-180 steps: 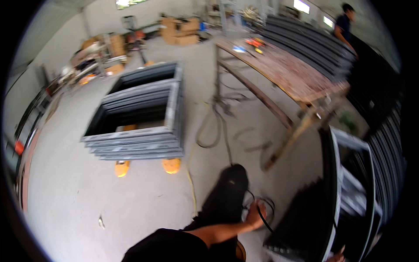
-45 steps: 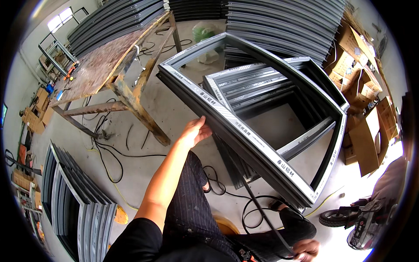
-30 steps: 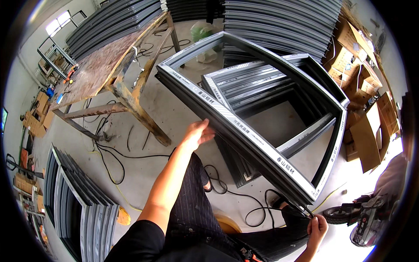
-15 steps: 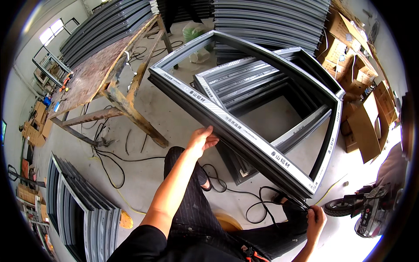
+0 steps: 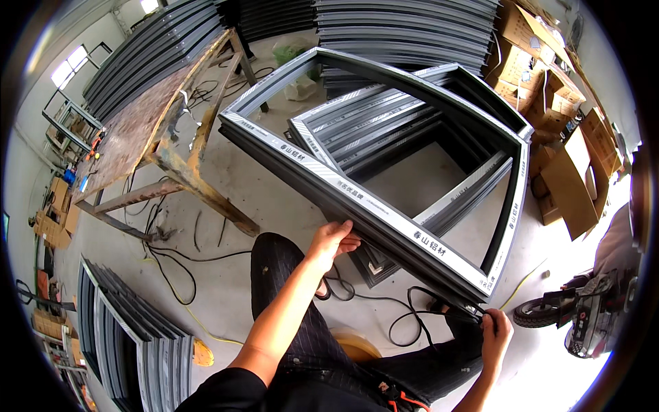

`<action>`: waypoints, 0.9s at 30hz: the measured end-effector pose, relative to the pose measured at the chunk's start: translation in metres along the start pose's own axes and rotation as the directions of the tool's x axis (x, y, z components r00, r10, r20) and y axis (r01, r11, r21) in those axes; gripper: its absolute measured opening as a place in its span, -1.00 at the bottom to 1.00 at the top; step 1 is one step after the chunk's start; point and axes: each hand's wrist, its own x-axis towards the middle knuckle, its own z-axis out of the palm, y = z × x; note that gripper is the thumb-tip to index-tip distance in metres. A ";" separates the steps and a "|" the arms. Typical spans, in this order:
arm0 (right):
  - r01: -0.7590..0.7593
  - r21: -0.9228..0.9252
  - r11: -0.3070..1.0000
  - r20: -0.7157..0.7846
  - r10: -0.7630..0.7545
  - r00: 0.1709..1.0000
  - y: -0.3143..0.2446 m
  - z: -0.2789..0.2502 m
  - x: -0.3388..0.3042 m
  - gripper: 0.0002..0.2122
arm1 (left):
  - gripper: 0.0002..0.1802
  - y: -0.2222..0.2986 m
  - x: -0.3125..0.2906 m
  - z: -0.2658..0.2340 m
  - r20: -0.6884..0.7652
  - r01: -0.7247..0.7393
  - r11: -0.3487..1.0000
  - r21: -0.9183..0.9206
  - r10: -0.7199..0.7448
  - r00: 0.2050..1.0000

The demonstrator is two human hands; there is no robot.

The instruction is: The person inserts a black rubber gasket into the channel of aluminum window frames by hand and trims it with pliers, then moves each frame onto a stack.

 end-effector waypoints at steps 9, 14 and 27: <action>0.065 -0.196 0.978 -0.005 -0.067 0.998 -0.043 -0.006 0.005 -0.86 | -0.56 -0.009 -0.017 0.023 -0.092 -0.022 1.000 -0.013 0.021 0.996; 0.139 -0.340 0.930 -0.061 -0.169 0.984 -0.056 -0.022 0.024 -0.81 | -0.65 0.014 0.012 -0.030 -0.214 -0.104 0.994 -0.012 0.099 0.972; 0.528 -0.171 0.832 0.277 -0.474 0.836 -0.080 0.039 0.122 -0.86 | -0.32 0.040 0.009 0.004 -0.177 -0.271 0.360 0.893 0.834 0.523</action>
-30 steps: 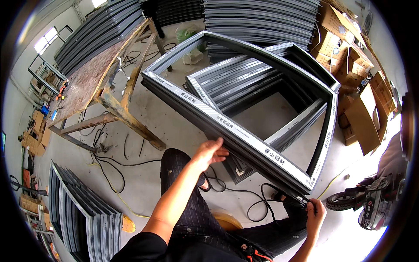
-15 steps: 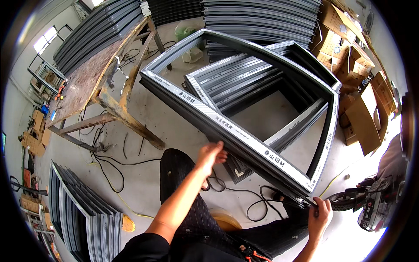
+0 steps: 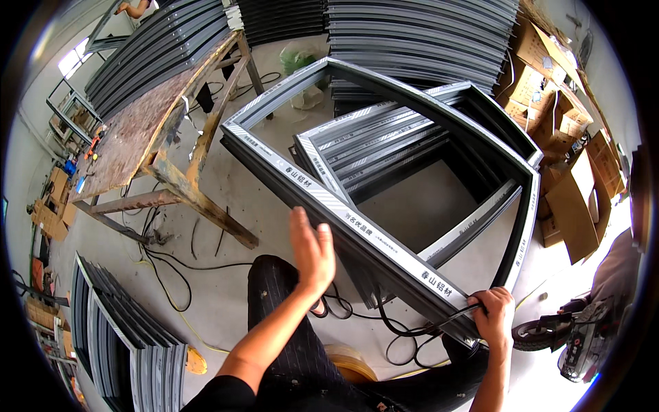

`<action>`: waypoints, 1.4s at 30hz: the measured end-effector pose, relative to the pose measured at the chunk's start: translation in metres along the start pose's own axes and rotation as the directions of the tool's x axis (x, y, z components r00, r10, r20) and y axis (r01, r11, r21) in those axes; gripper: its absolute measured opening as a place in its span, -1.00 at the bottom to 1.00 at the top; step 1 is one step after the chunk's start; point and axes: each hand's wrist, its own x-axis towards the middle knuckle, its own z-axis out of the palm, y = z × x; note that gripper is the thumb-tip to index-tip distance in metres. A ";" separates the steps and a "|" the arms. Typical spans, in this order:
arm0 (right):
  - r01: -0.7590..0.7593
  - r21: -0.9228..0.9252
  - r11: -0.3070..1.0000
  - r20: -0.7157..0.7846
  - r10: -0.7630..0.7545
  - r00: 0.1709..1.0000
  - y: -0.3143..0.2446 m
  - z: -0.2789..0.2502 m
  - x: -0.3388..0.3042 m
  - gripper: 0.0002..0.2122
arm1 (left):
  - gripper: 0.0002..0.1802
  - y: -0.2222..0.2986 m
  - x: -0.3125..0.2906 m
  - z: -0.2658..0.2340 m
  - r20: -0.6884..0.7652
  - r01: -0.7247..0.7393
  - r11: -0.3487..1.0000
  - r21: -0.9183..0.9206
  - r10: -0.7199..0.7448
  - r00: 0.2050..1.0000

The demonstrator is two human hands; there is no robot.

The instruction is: The person inserts a black rubber gasket into the channel of aluminum window frames by hand and trims it with pliers, then moves each frame onto a stack.

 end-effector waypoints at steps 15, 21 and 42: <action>-0.076 -0.056 0.996 -0.061 0.073 0.995 -0.112 0.065 0.003 -0.84 | -0.28 -0.052 0.110 0.056 -0.054 -0.045 0.944 -0.327 0.029 0.998; -0.153 -0.002 0.988 -0.114 0.151 0.982 -0.149 0.037 -0.050 -0.64 | -0.62 -0.089 0.060 0.023 0.197 0.418 0.813 -0.404 -0.369 0.908; -0.609 0.721 0.331 0.354 0.580 0.734 -0.142 0.070 -0.164 -0.92 | -0.57 -0.053 0.018 0.013 0.569 0.735 0.464 -0.495 -0.466 0.678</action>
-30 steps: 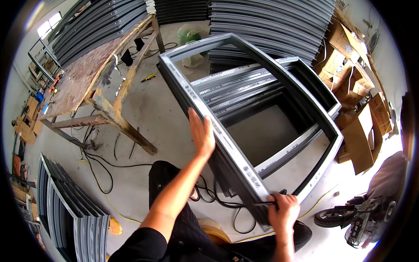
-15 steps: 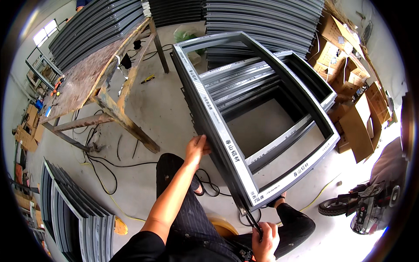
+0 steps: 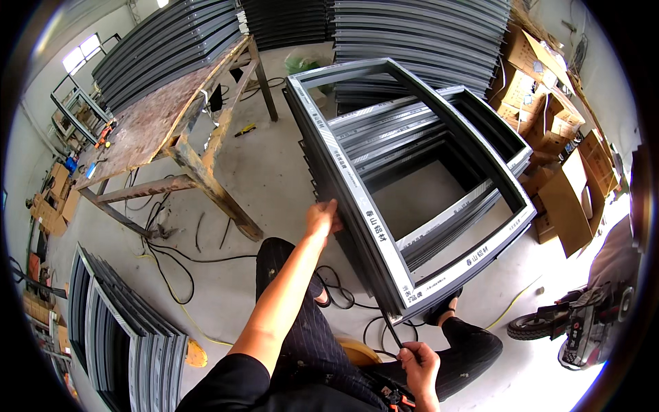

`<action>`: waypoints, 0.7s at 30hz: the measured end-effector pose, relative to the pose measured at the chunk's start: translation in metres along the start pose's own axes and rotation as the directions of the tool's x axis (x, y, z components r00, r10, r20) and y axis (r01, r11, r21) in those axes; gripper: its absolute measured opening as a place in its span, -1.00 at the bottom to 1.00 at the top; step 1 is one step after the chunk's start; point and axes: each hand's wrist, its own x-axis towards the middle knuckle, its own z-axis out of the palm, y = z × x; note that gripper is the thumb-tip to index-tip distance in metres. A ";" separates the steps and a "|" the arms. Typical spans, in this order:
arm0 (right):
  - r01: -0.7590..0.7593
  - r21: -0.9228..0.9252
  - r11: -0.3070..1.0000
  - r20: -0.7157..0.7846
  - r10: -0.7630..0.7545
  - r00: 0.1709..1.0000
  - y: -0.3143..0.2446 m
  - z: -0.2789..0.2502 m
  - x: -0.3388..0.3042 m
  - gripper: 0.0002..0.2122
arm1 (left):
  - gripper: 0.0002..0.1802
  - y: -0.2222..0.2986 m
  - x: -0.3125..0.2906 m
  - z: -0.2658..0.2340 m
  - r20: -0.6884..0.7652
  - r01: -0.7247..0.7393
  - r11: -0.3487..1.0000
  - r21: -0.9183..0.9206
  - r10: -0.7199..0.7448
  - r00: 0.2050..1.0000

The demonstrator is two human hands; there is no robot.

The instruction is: The person inserts a black rubber gasket into the channel of aluminum window frames by hand and trims it with pliers, then moves each frame onto a stack.

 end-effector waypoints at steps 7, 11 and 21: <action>0.068 -0.002 0.998 0.004 -0.068 0.998 0.004 0.005 0.006 -0.93 | -0.49 -0.002 -0.013 -0.003 0.098 0.010 0.999 0.036 -0.014 0.995; 0.084 -0.100 0.991 -0.025 -0.087 0.996 0.011 0.002 0.003 -0.92 | -0.57 -0.002 -0.065 -0.002 0.348 0.130 0.991 0.026 -0.131 0.928; 0.290 -0.293 0.911 0.012 -0.300 0.954 0.037 -0.005 0.015 -0.89 | -0.67 -0.027 -0.103 0.020 0.281 0.090 0.993 -0.071 -0.066 0.957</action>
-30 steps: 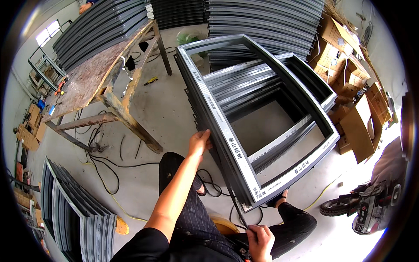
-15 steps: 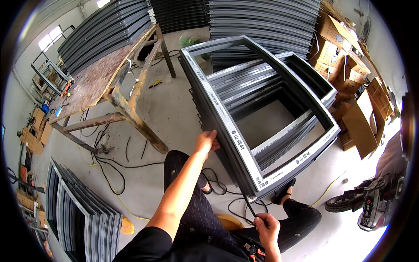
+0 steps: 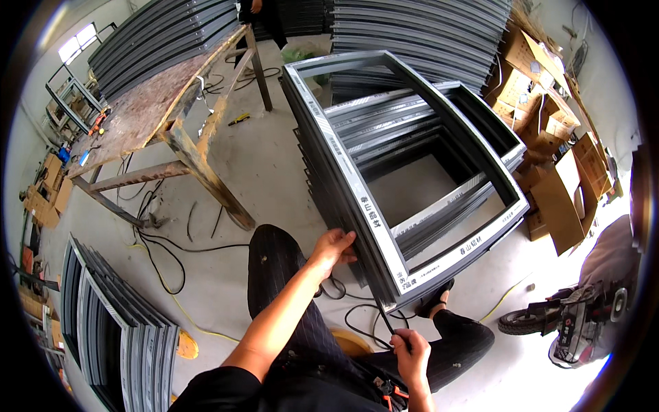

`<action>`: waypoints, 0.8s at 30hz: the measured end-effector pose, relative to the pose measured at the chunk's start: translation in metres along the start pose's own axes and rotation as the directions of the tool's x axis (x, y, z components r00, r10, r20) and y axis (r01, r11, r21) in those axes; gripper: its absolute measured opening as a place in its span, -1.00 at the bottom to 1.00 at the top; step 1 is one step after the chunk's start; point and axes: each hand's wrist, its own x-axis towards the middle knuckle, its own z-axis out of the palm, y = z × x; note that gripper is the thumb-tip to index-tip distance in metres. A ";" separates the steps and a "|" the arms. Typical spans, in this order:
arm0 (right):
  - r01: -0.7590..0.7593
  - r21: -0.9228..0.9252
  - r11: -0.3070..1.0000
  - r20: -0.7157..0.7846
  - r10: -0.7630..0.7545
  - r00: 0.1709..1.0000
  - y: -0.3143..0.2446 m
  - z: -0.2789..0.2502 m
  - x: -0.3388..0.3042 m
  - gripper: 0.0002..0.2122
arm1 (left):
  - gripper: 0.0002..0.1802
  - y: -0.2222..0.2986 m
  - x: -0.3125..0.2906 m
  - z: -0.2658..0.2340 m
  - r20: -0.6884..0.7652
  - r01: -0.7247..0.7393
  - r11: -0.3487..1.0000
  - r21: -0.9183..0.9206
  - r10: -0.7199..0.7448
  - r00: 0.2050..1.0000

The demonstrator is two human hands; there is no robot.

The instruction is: The person inserts a black rubber gasket into the channel of aluminum window frames by hand and trims it with pliers, then moves each frame onto a stack.

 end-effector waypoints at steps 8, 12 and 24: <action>-0.108 0.013 0.994 0.032 0.107 0.994 -0.014 0.000 0.000 -0.89 | -0.61 -0.029 -0.034 0.018 -0.001 -0.009 0.997 -0.076 0.009 1.000; -0.096 -0.043 0.994 0.033 0.098 0.995 -0.011 0.000 0.003 -0.88 | -0.59 -0.033 -0.025 0.013 -0.045 -0.014 1.000 -0.024 0.013 0.999; -0.199 -0.021 0.980 0.095 0.200 0.975 -0.015 0.000 0.009 -0.88 | -0.58 0.054 0.130 -0.072 -0.252 -0.056 0.989 0.136 0.089 0.964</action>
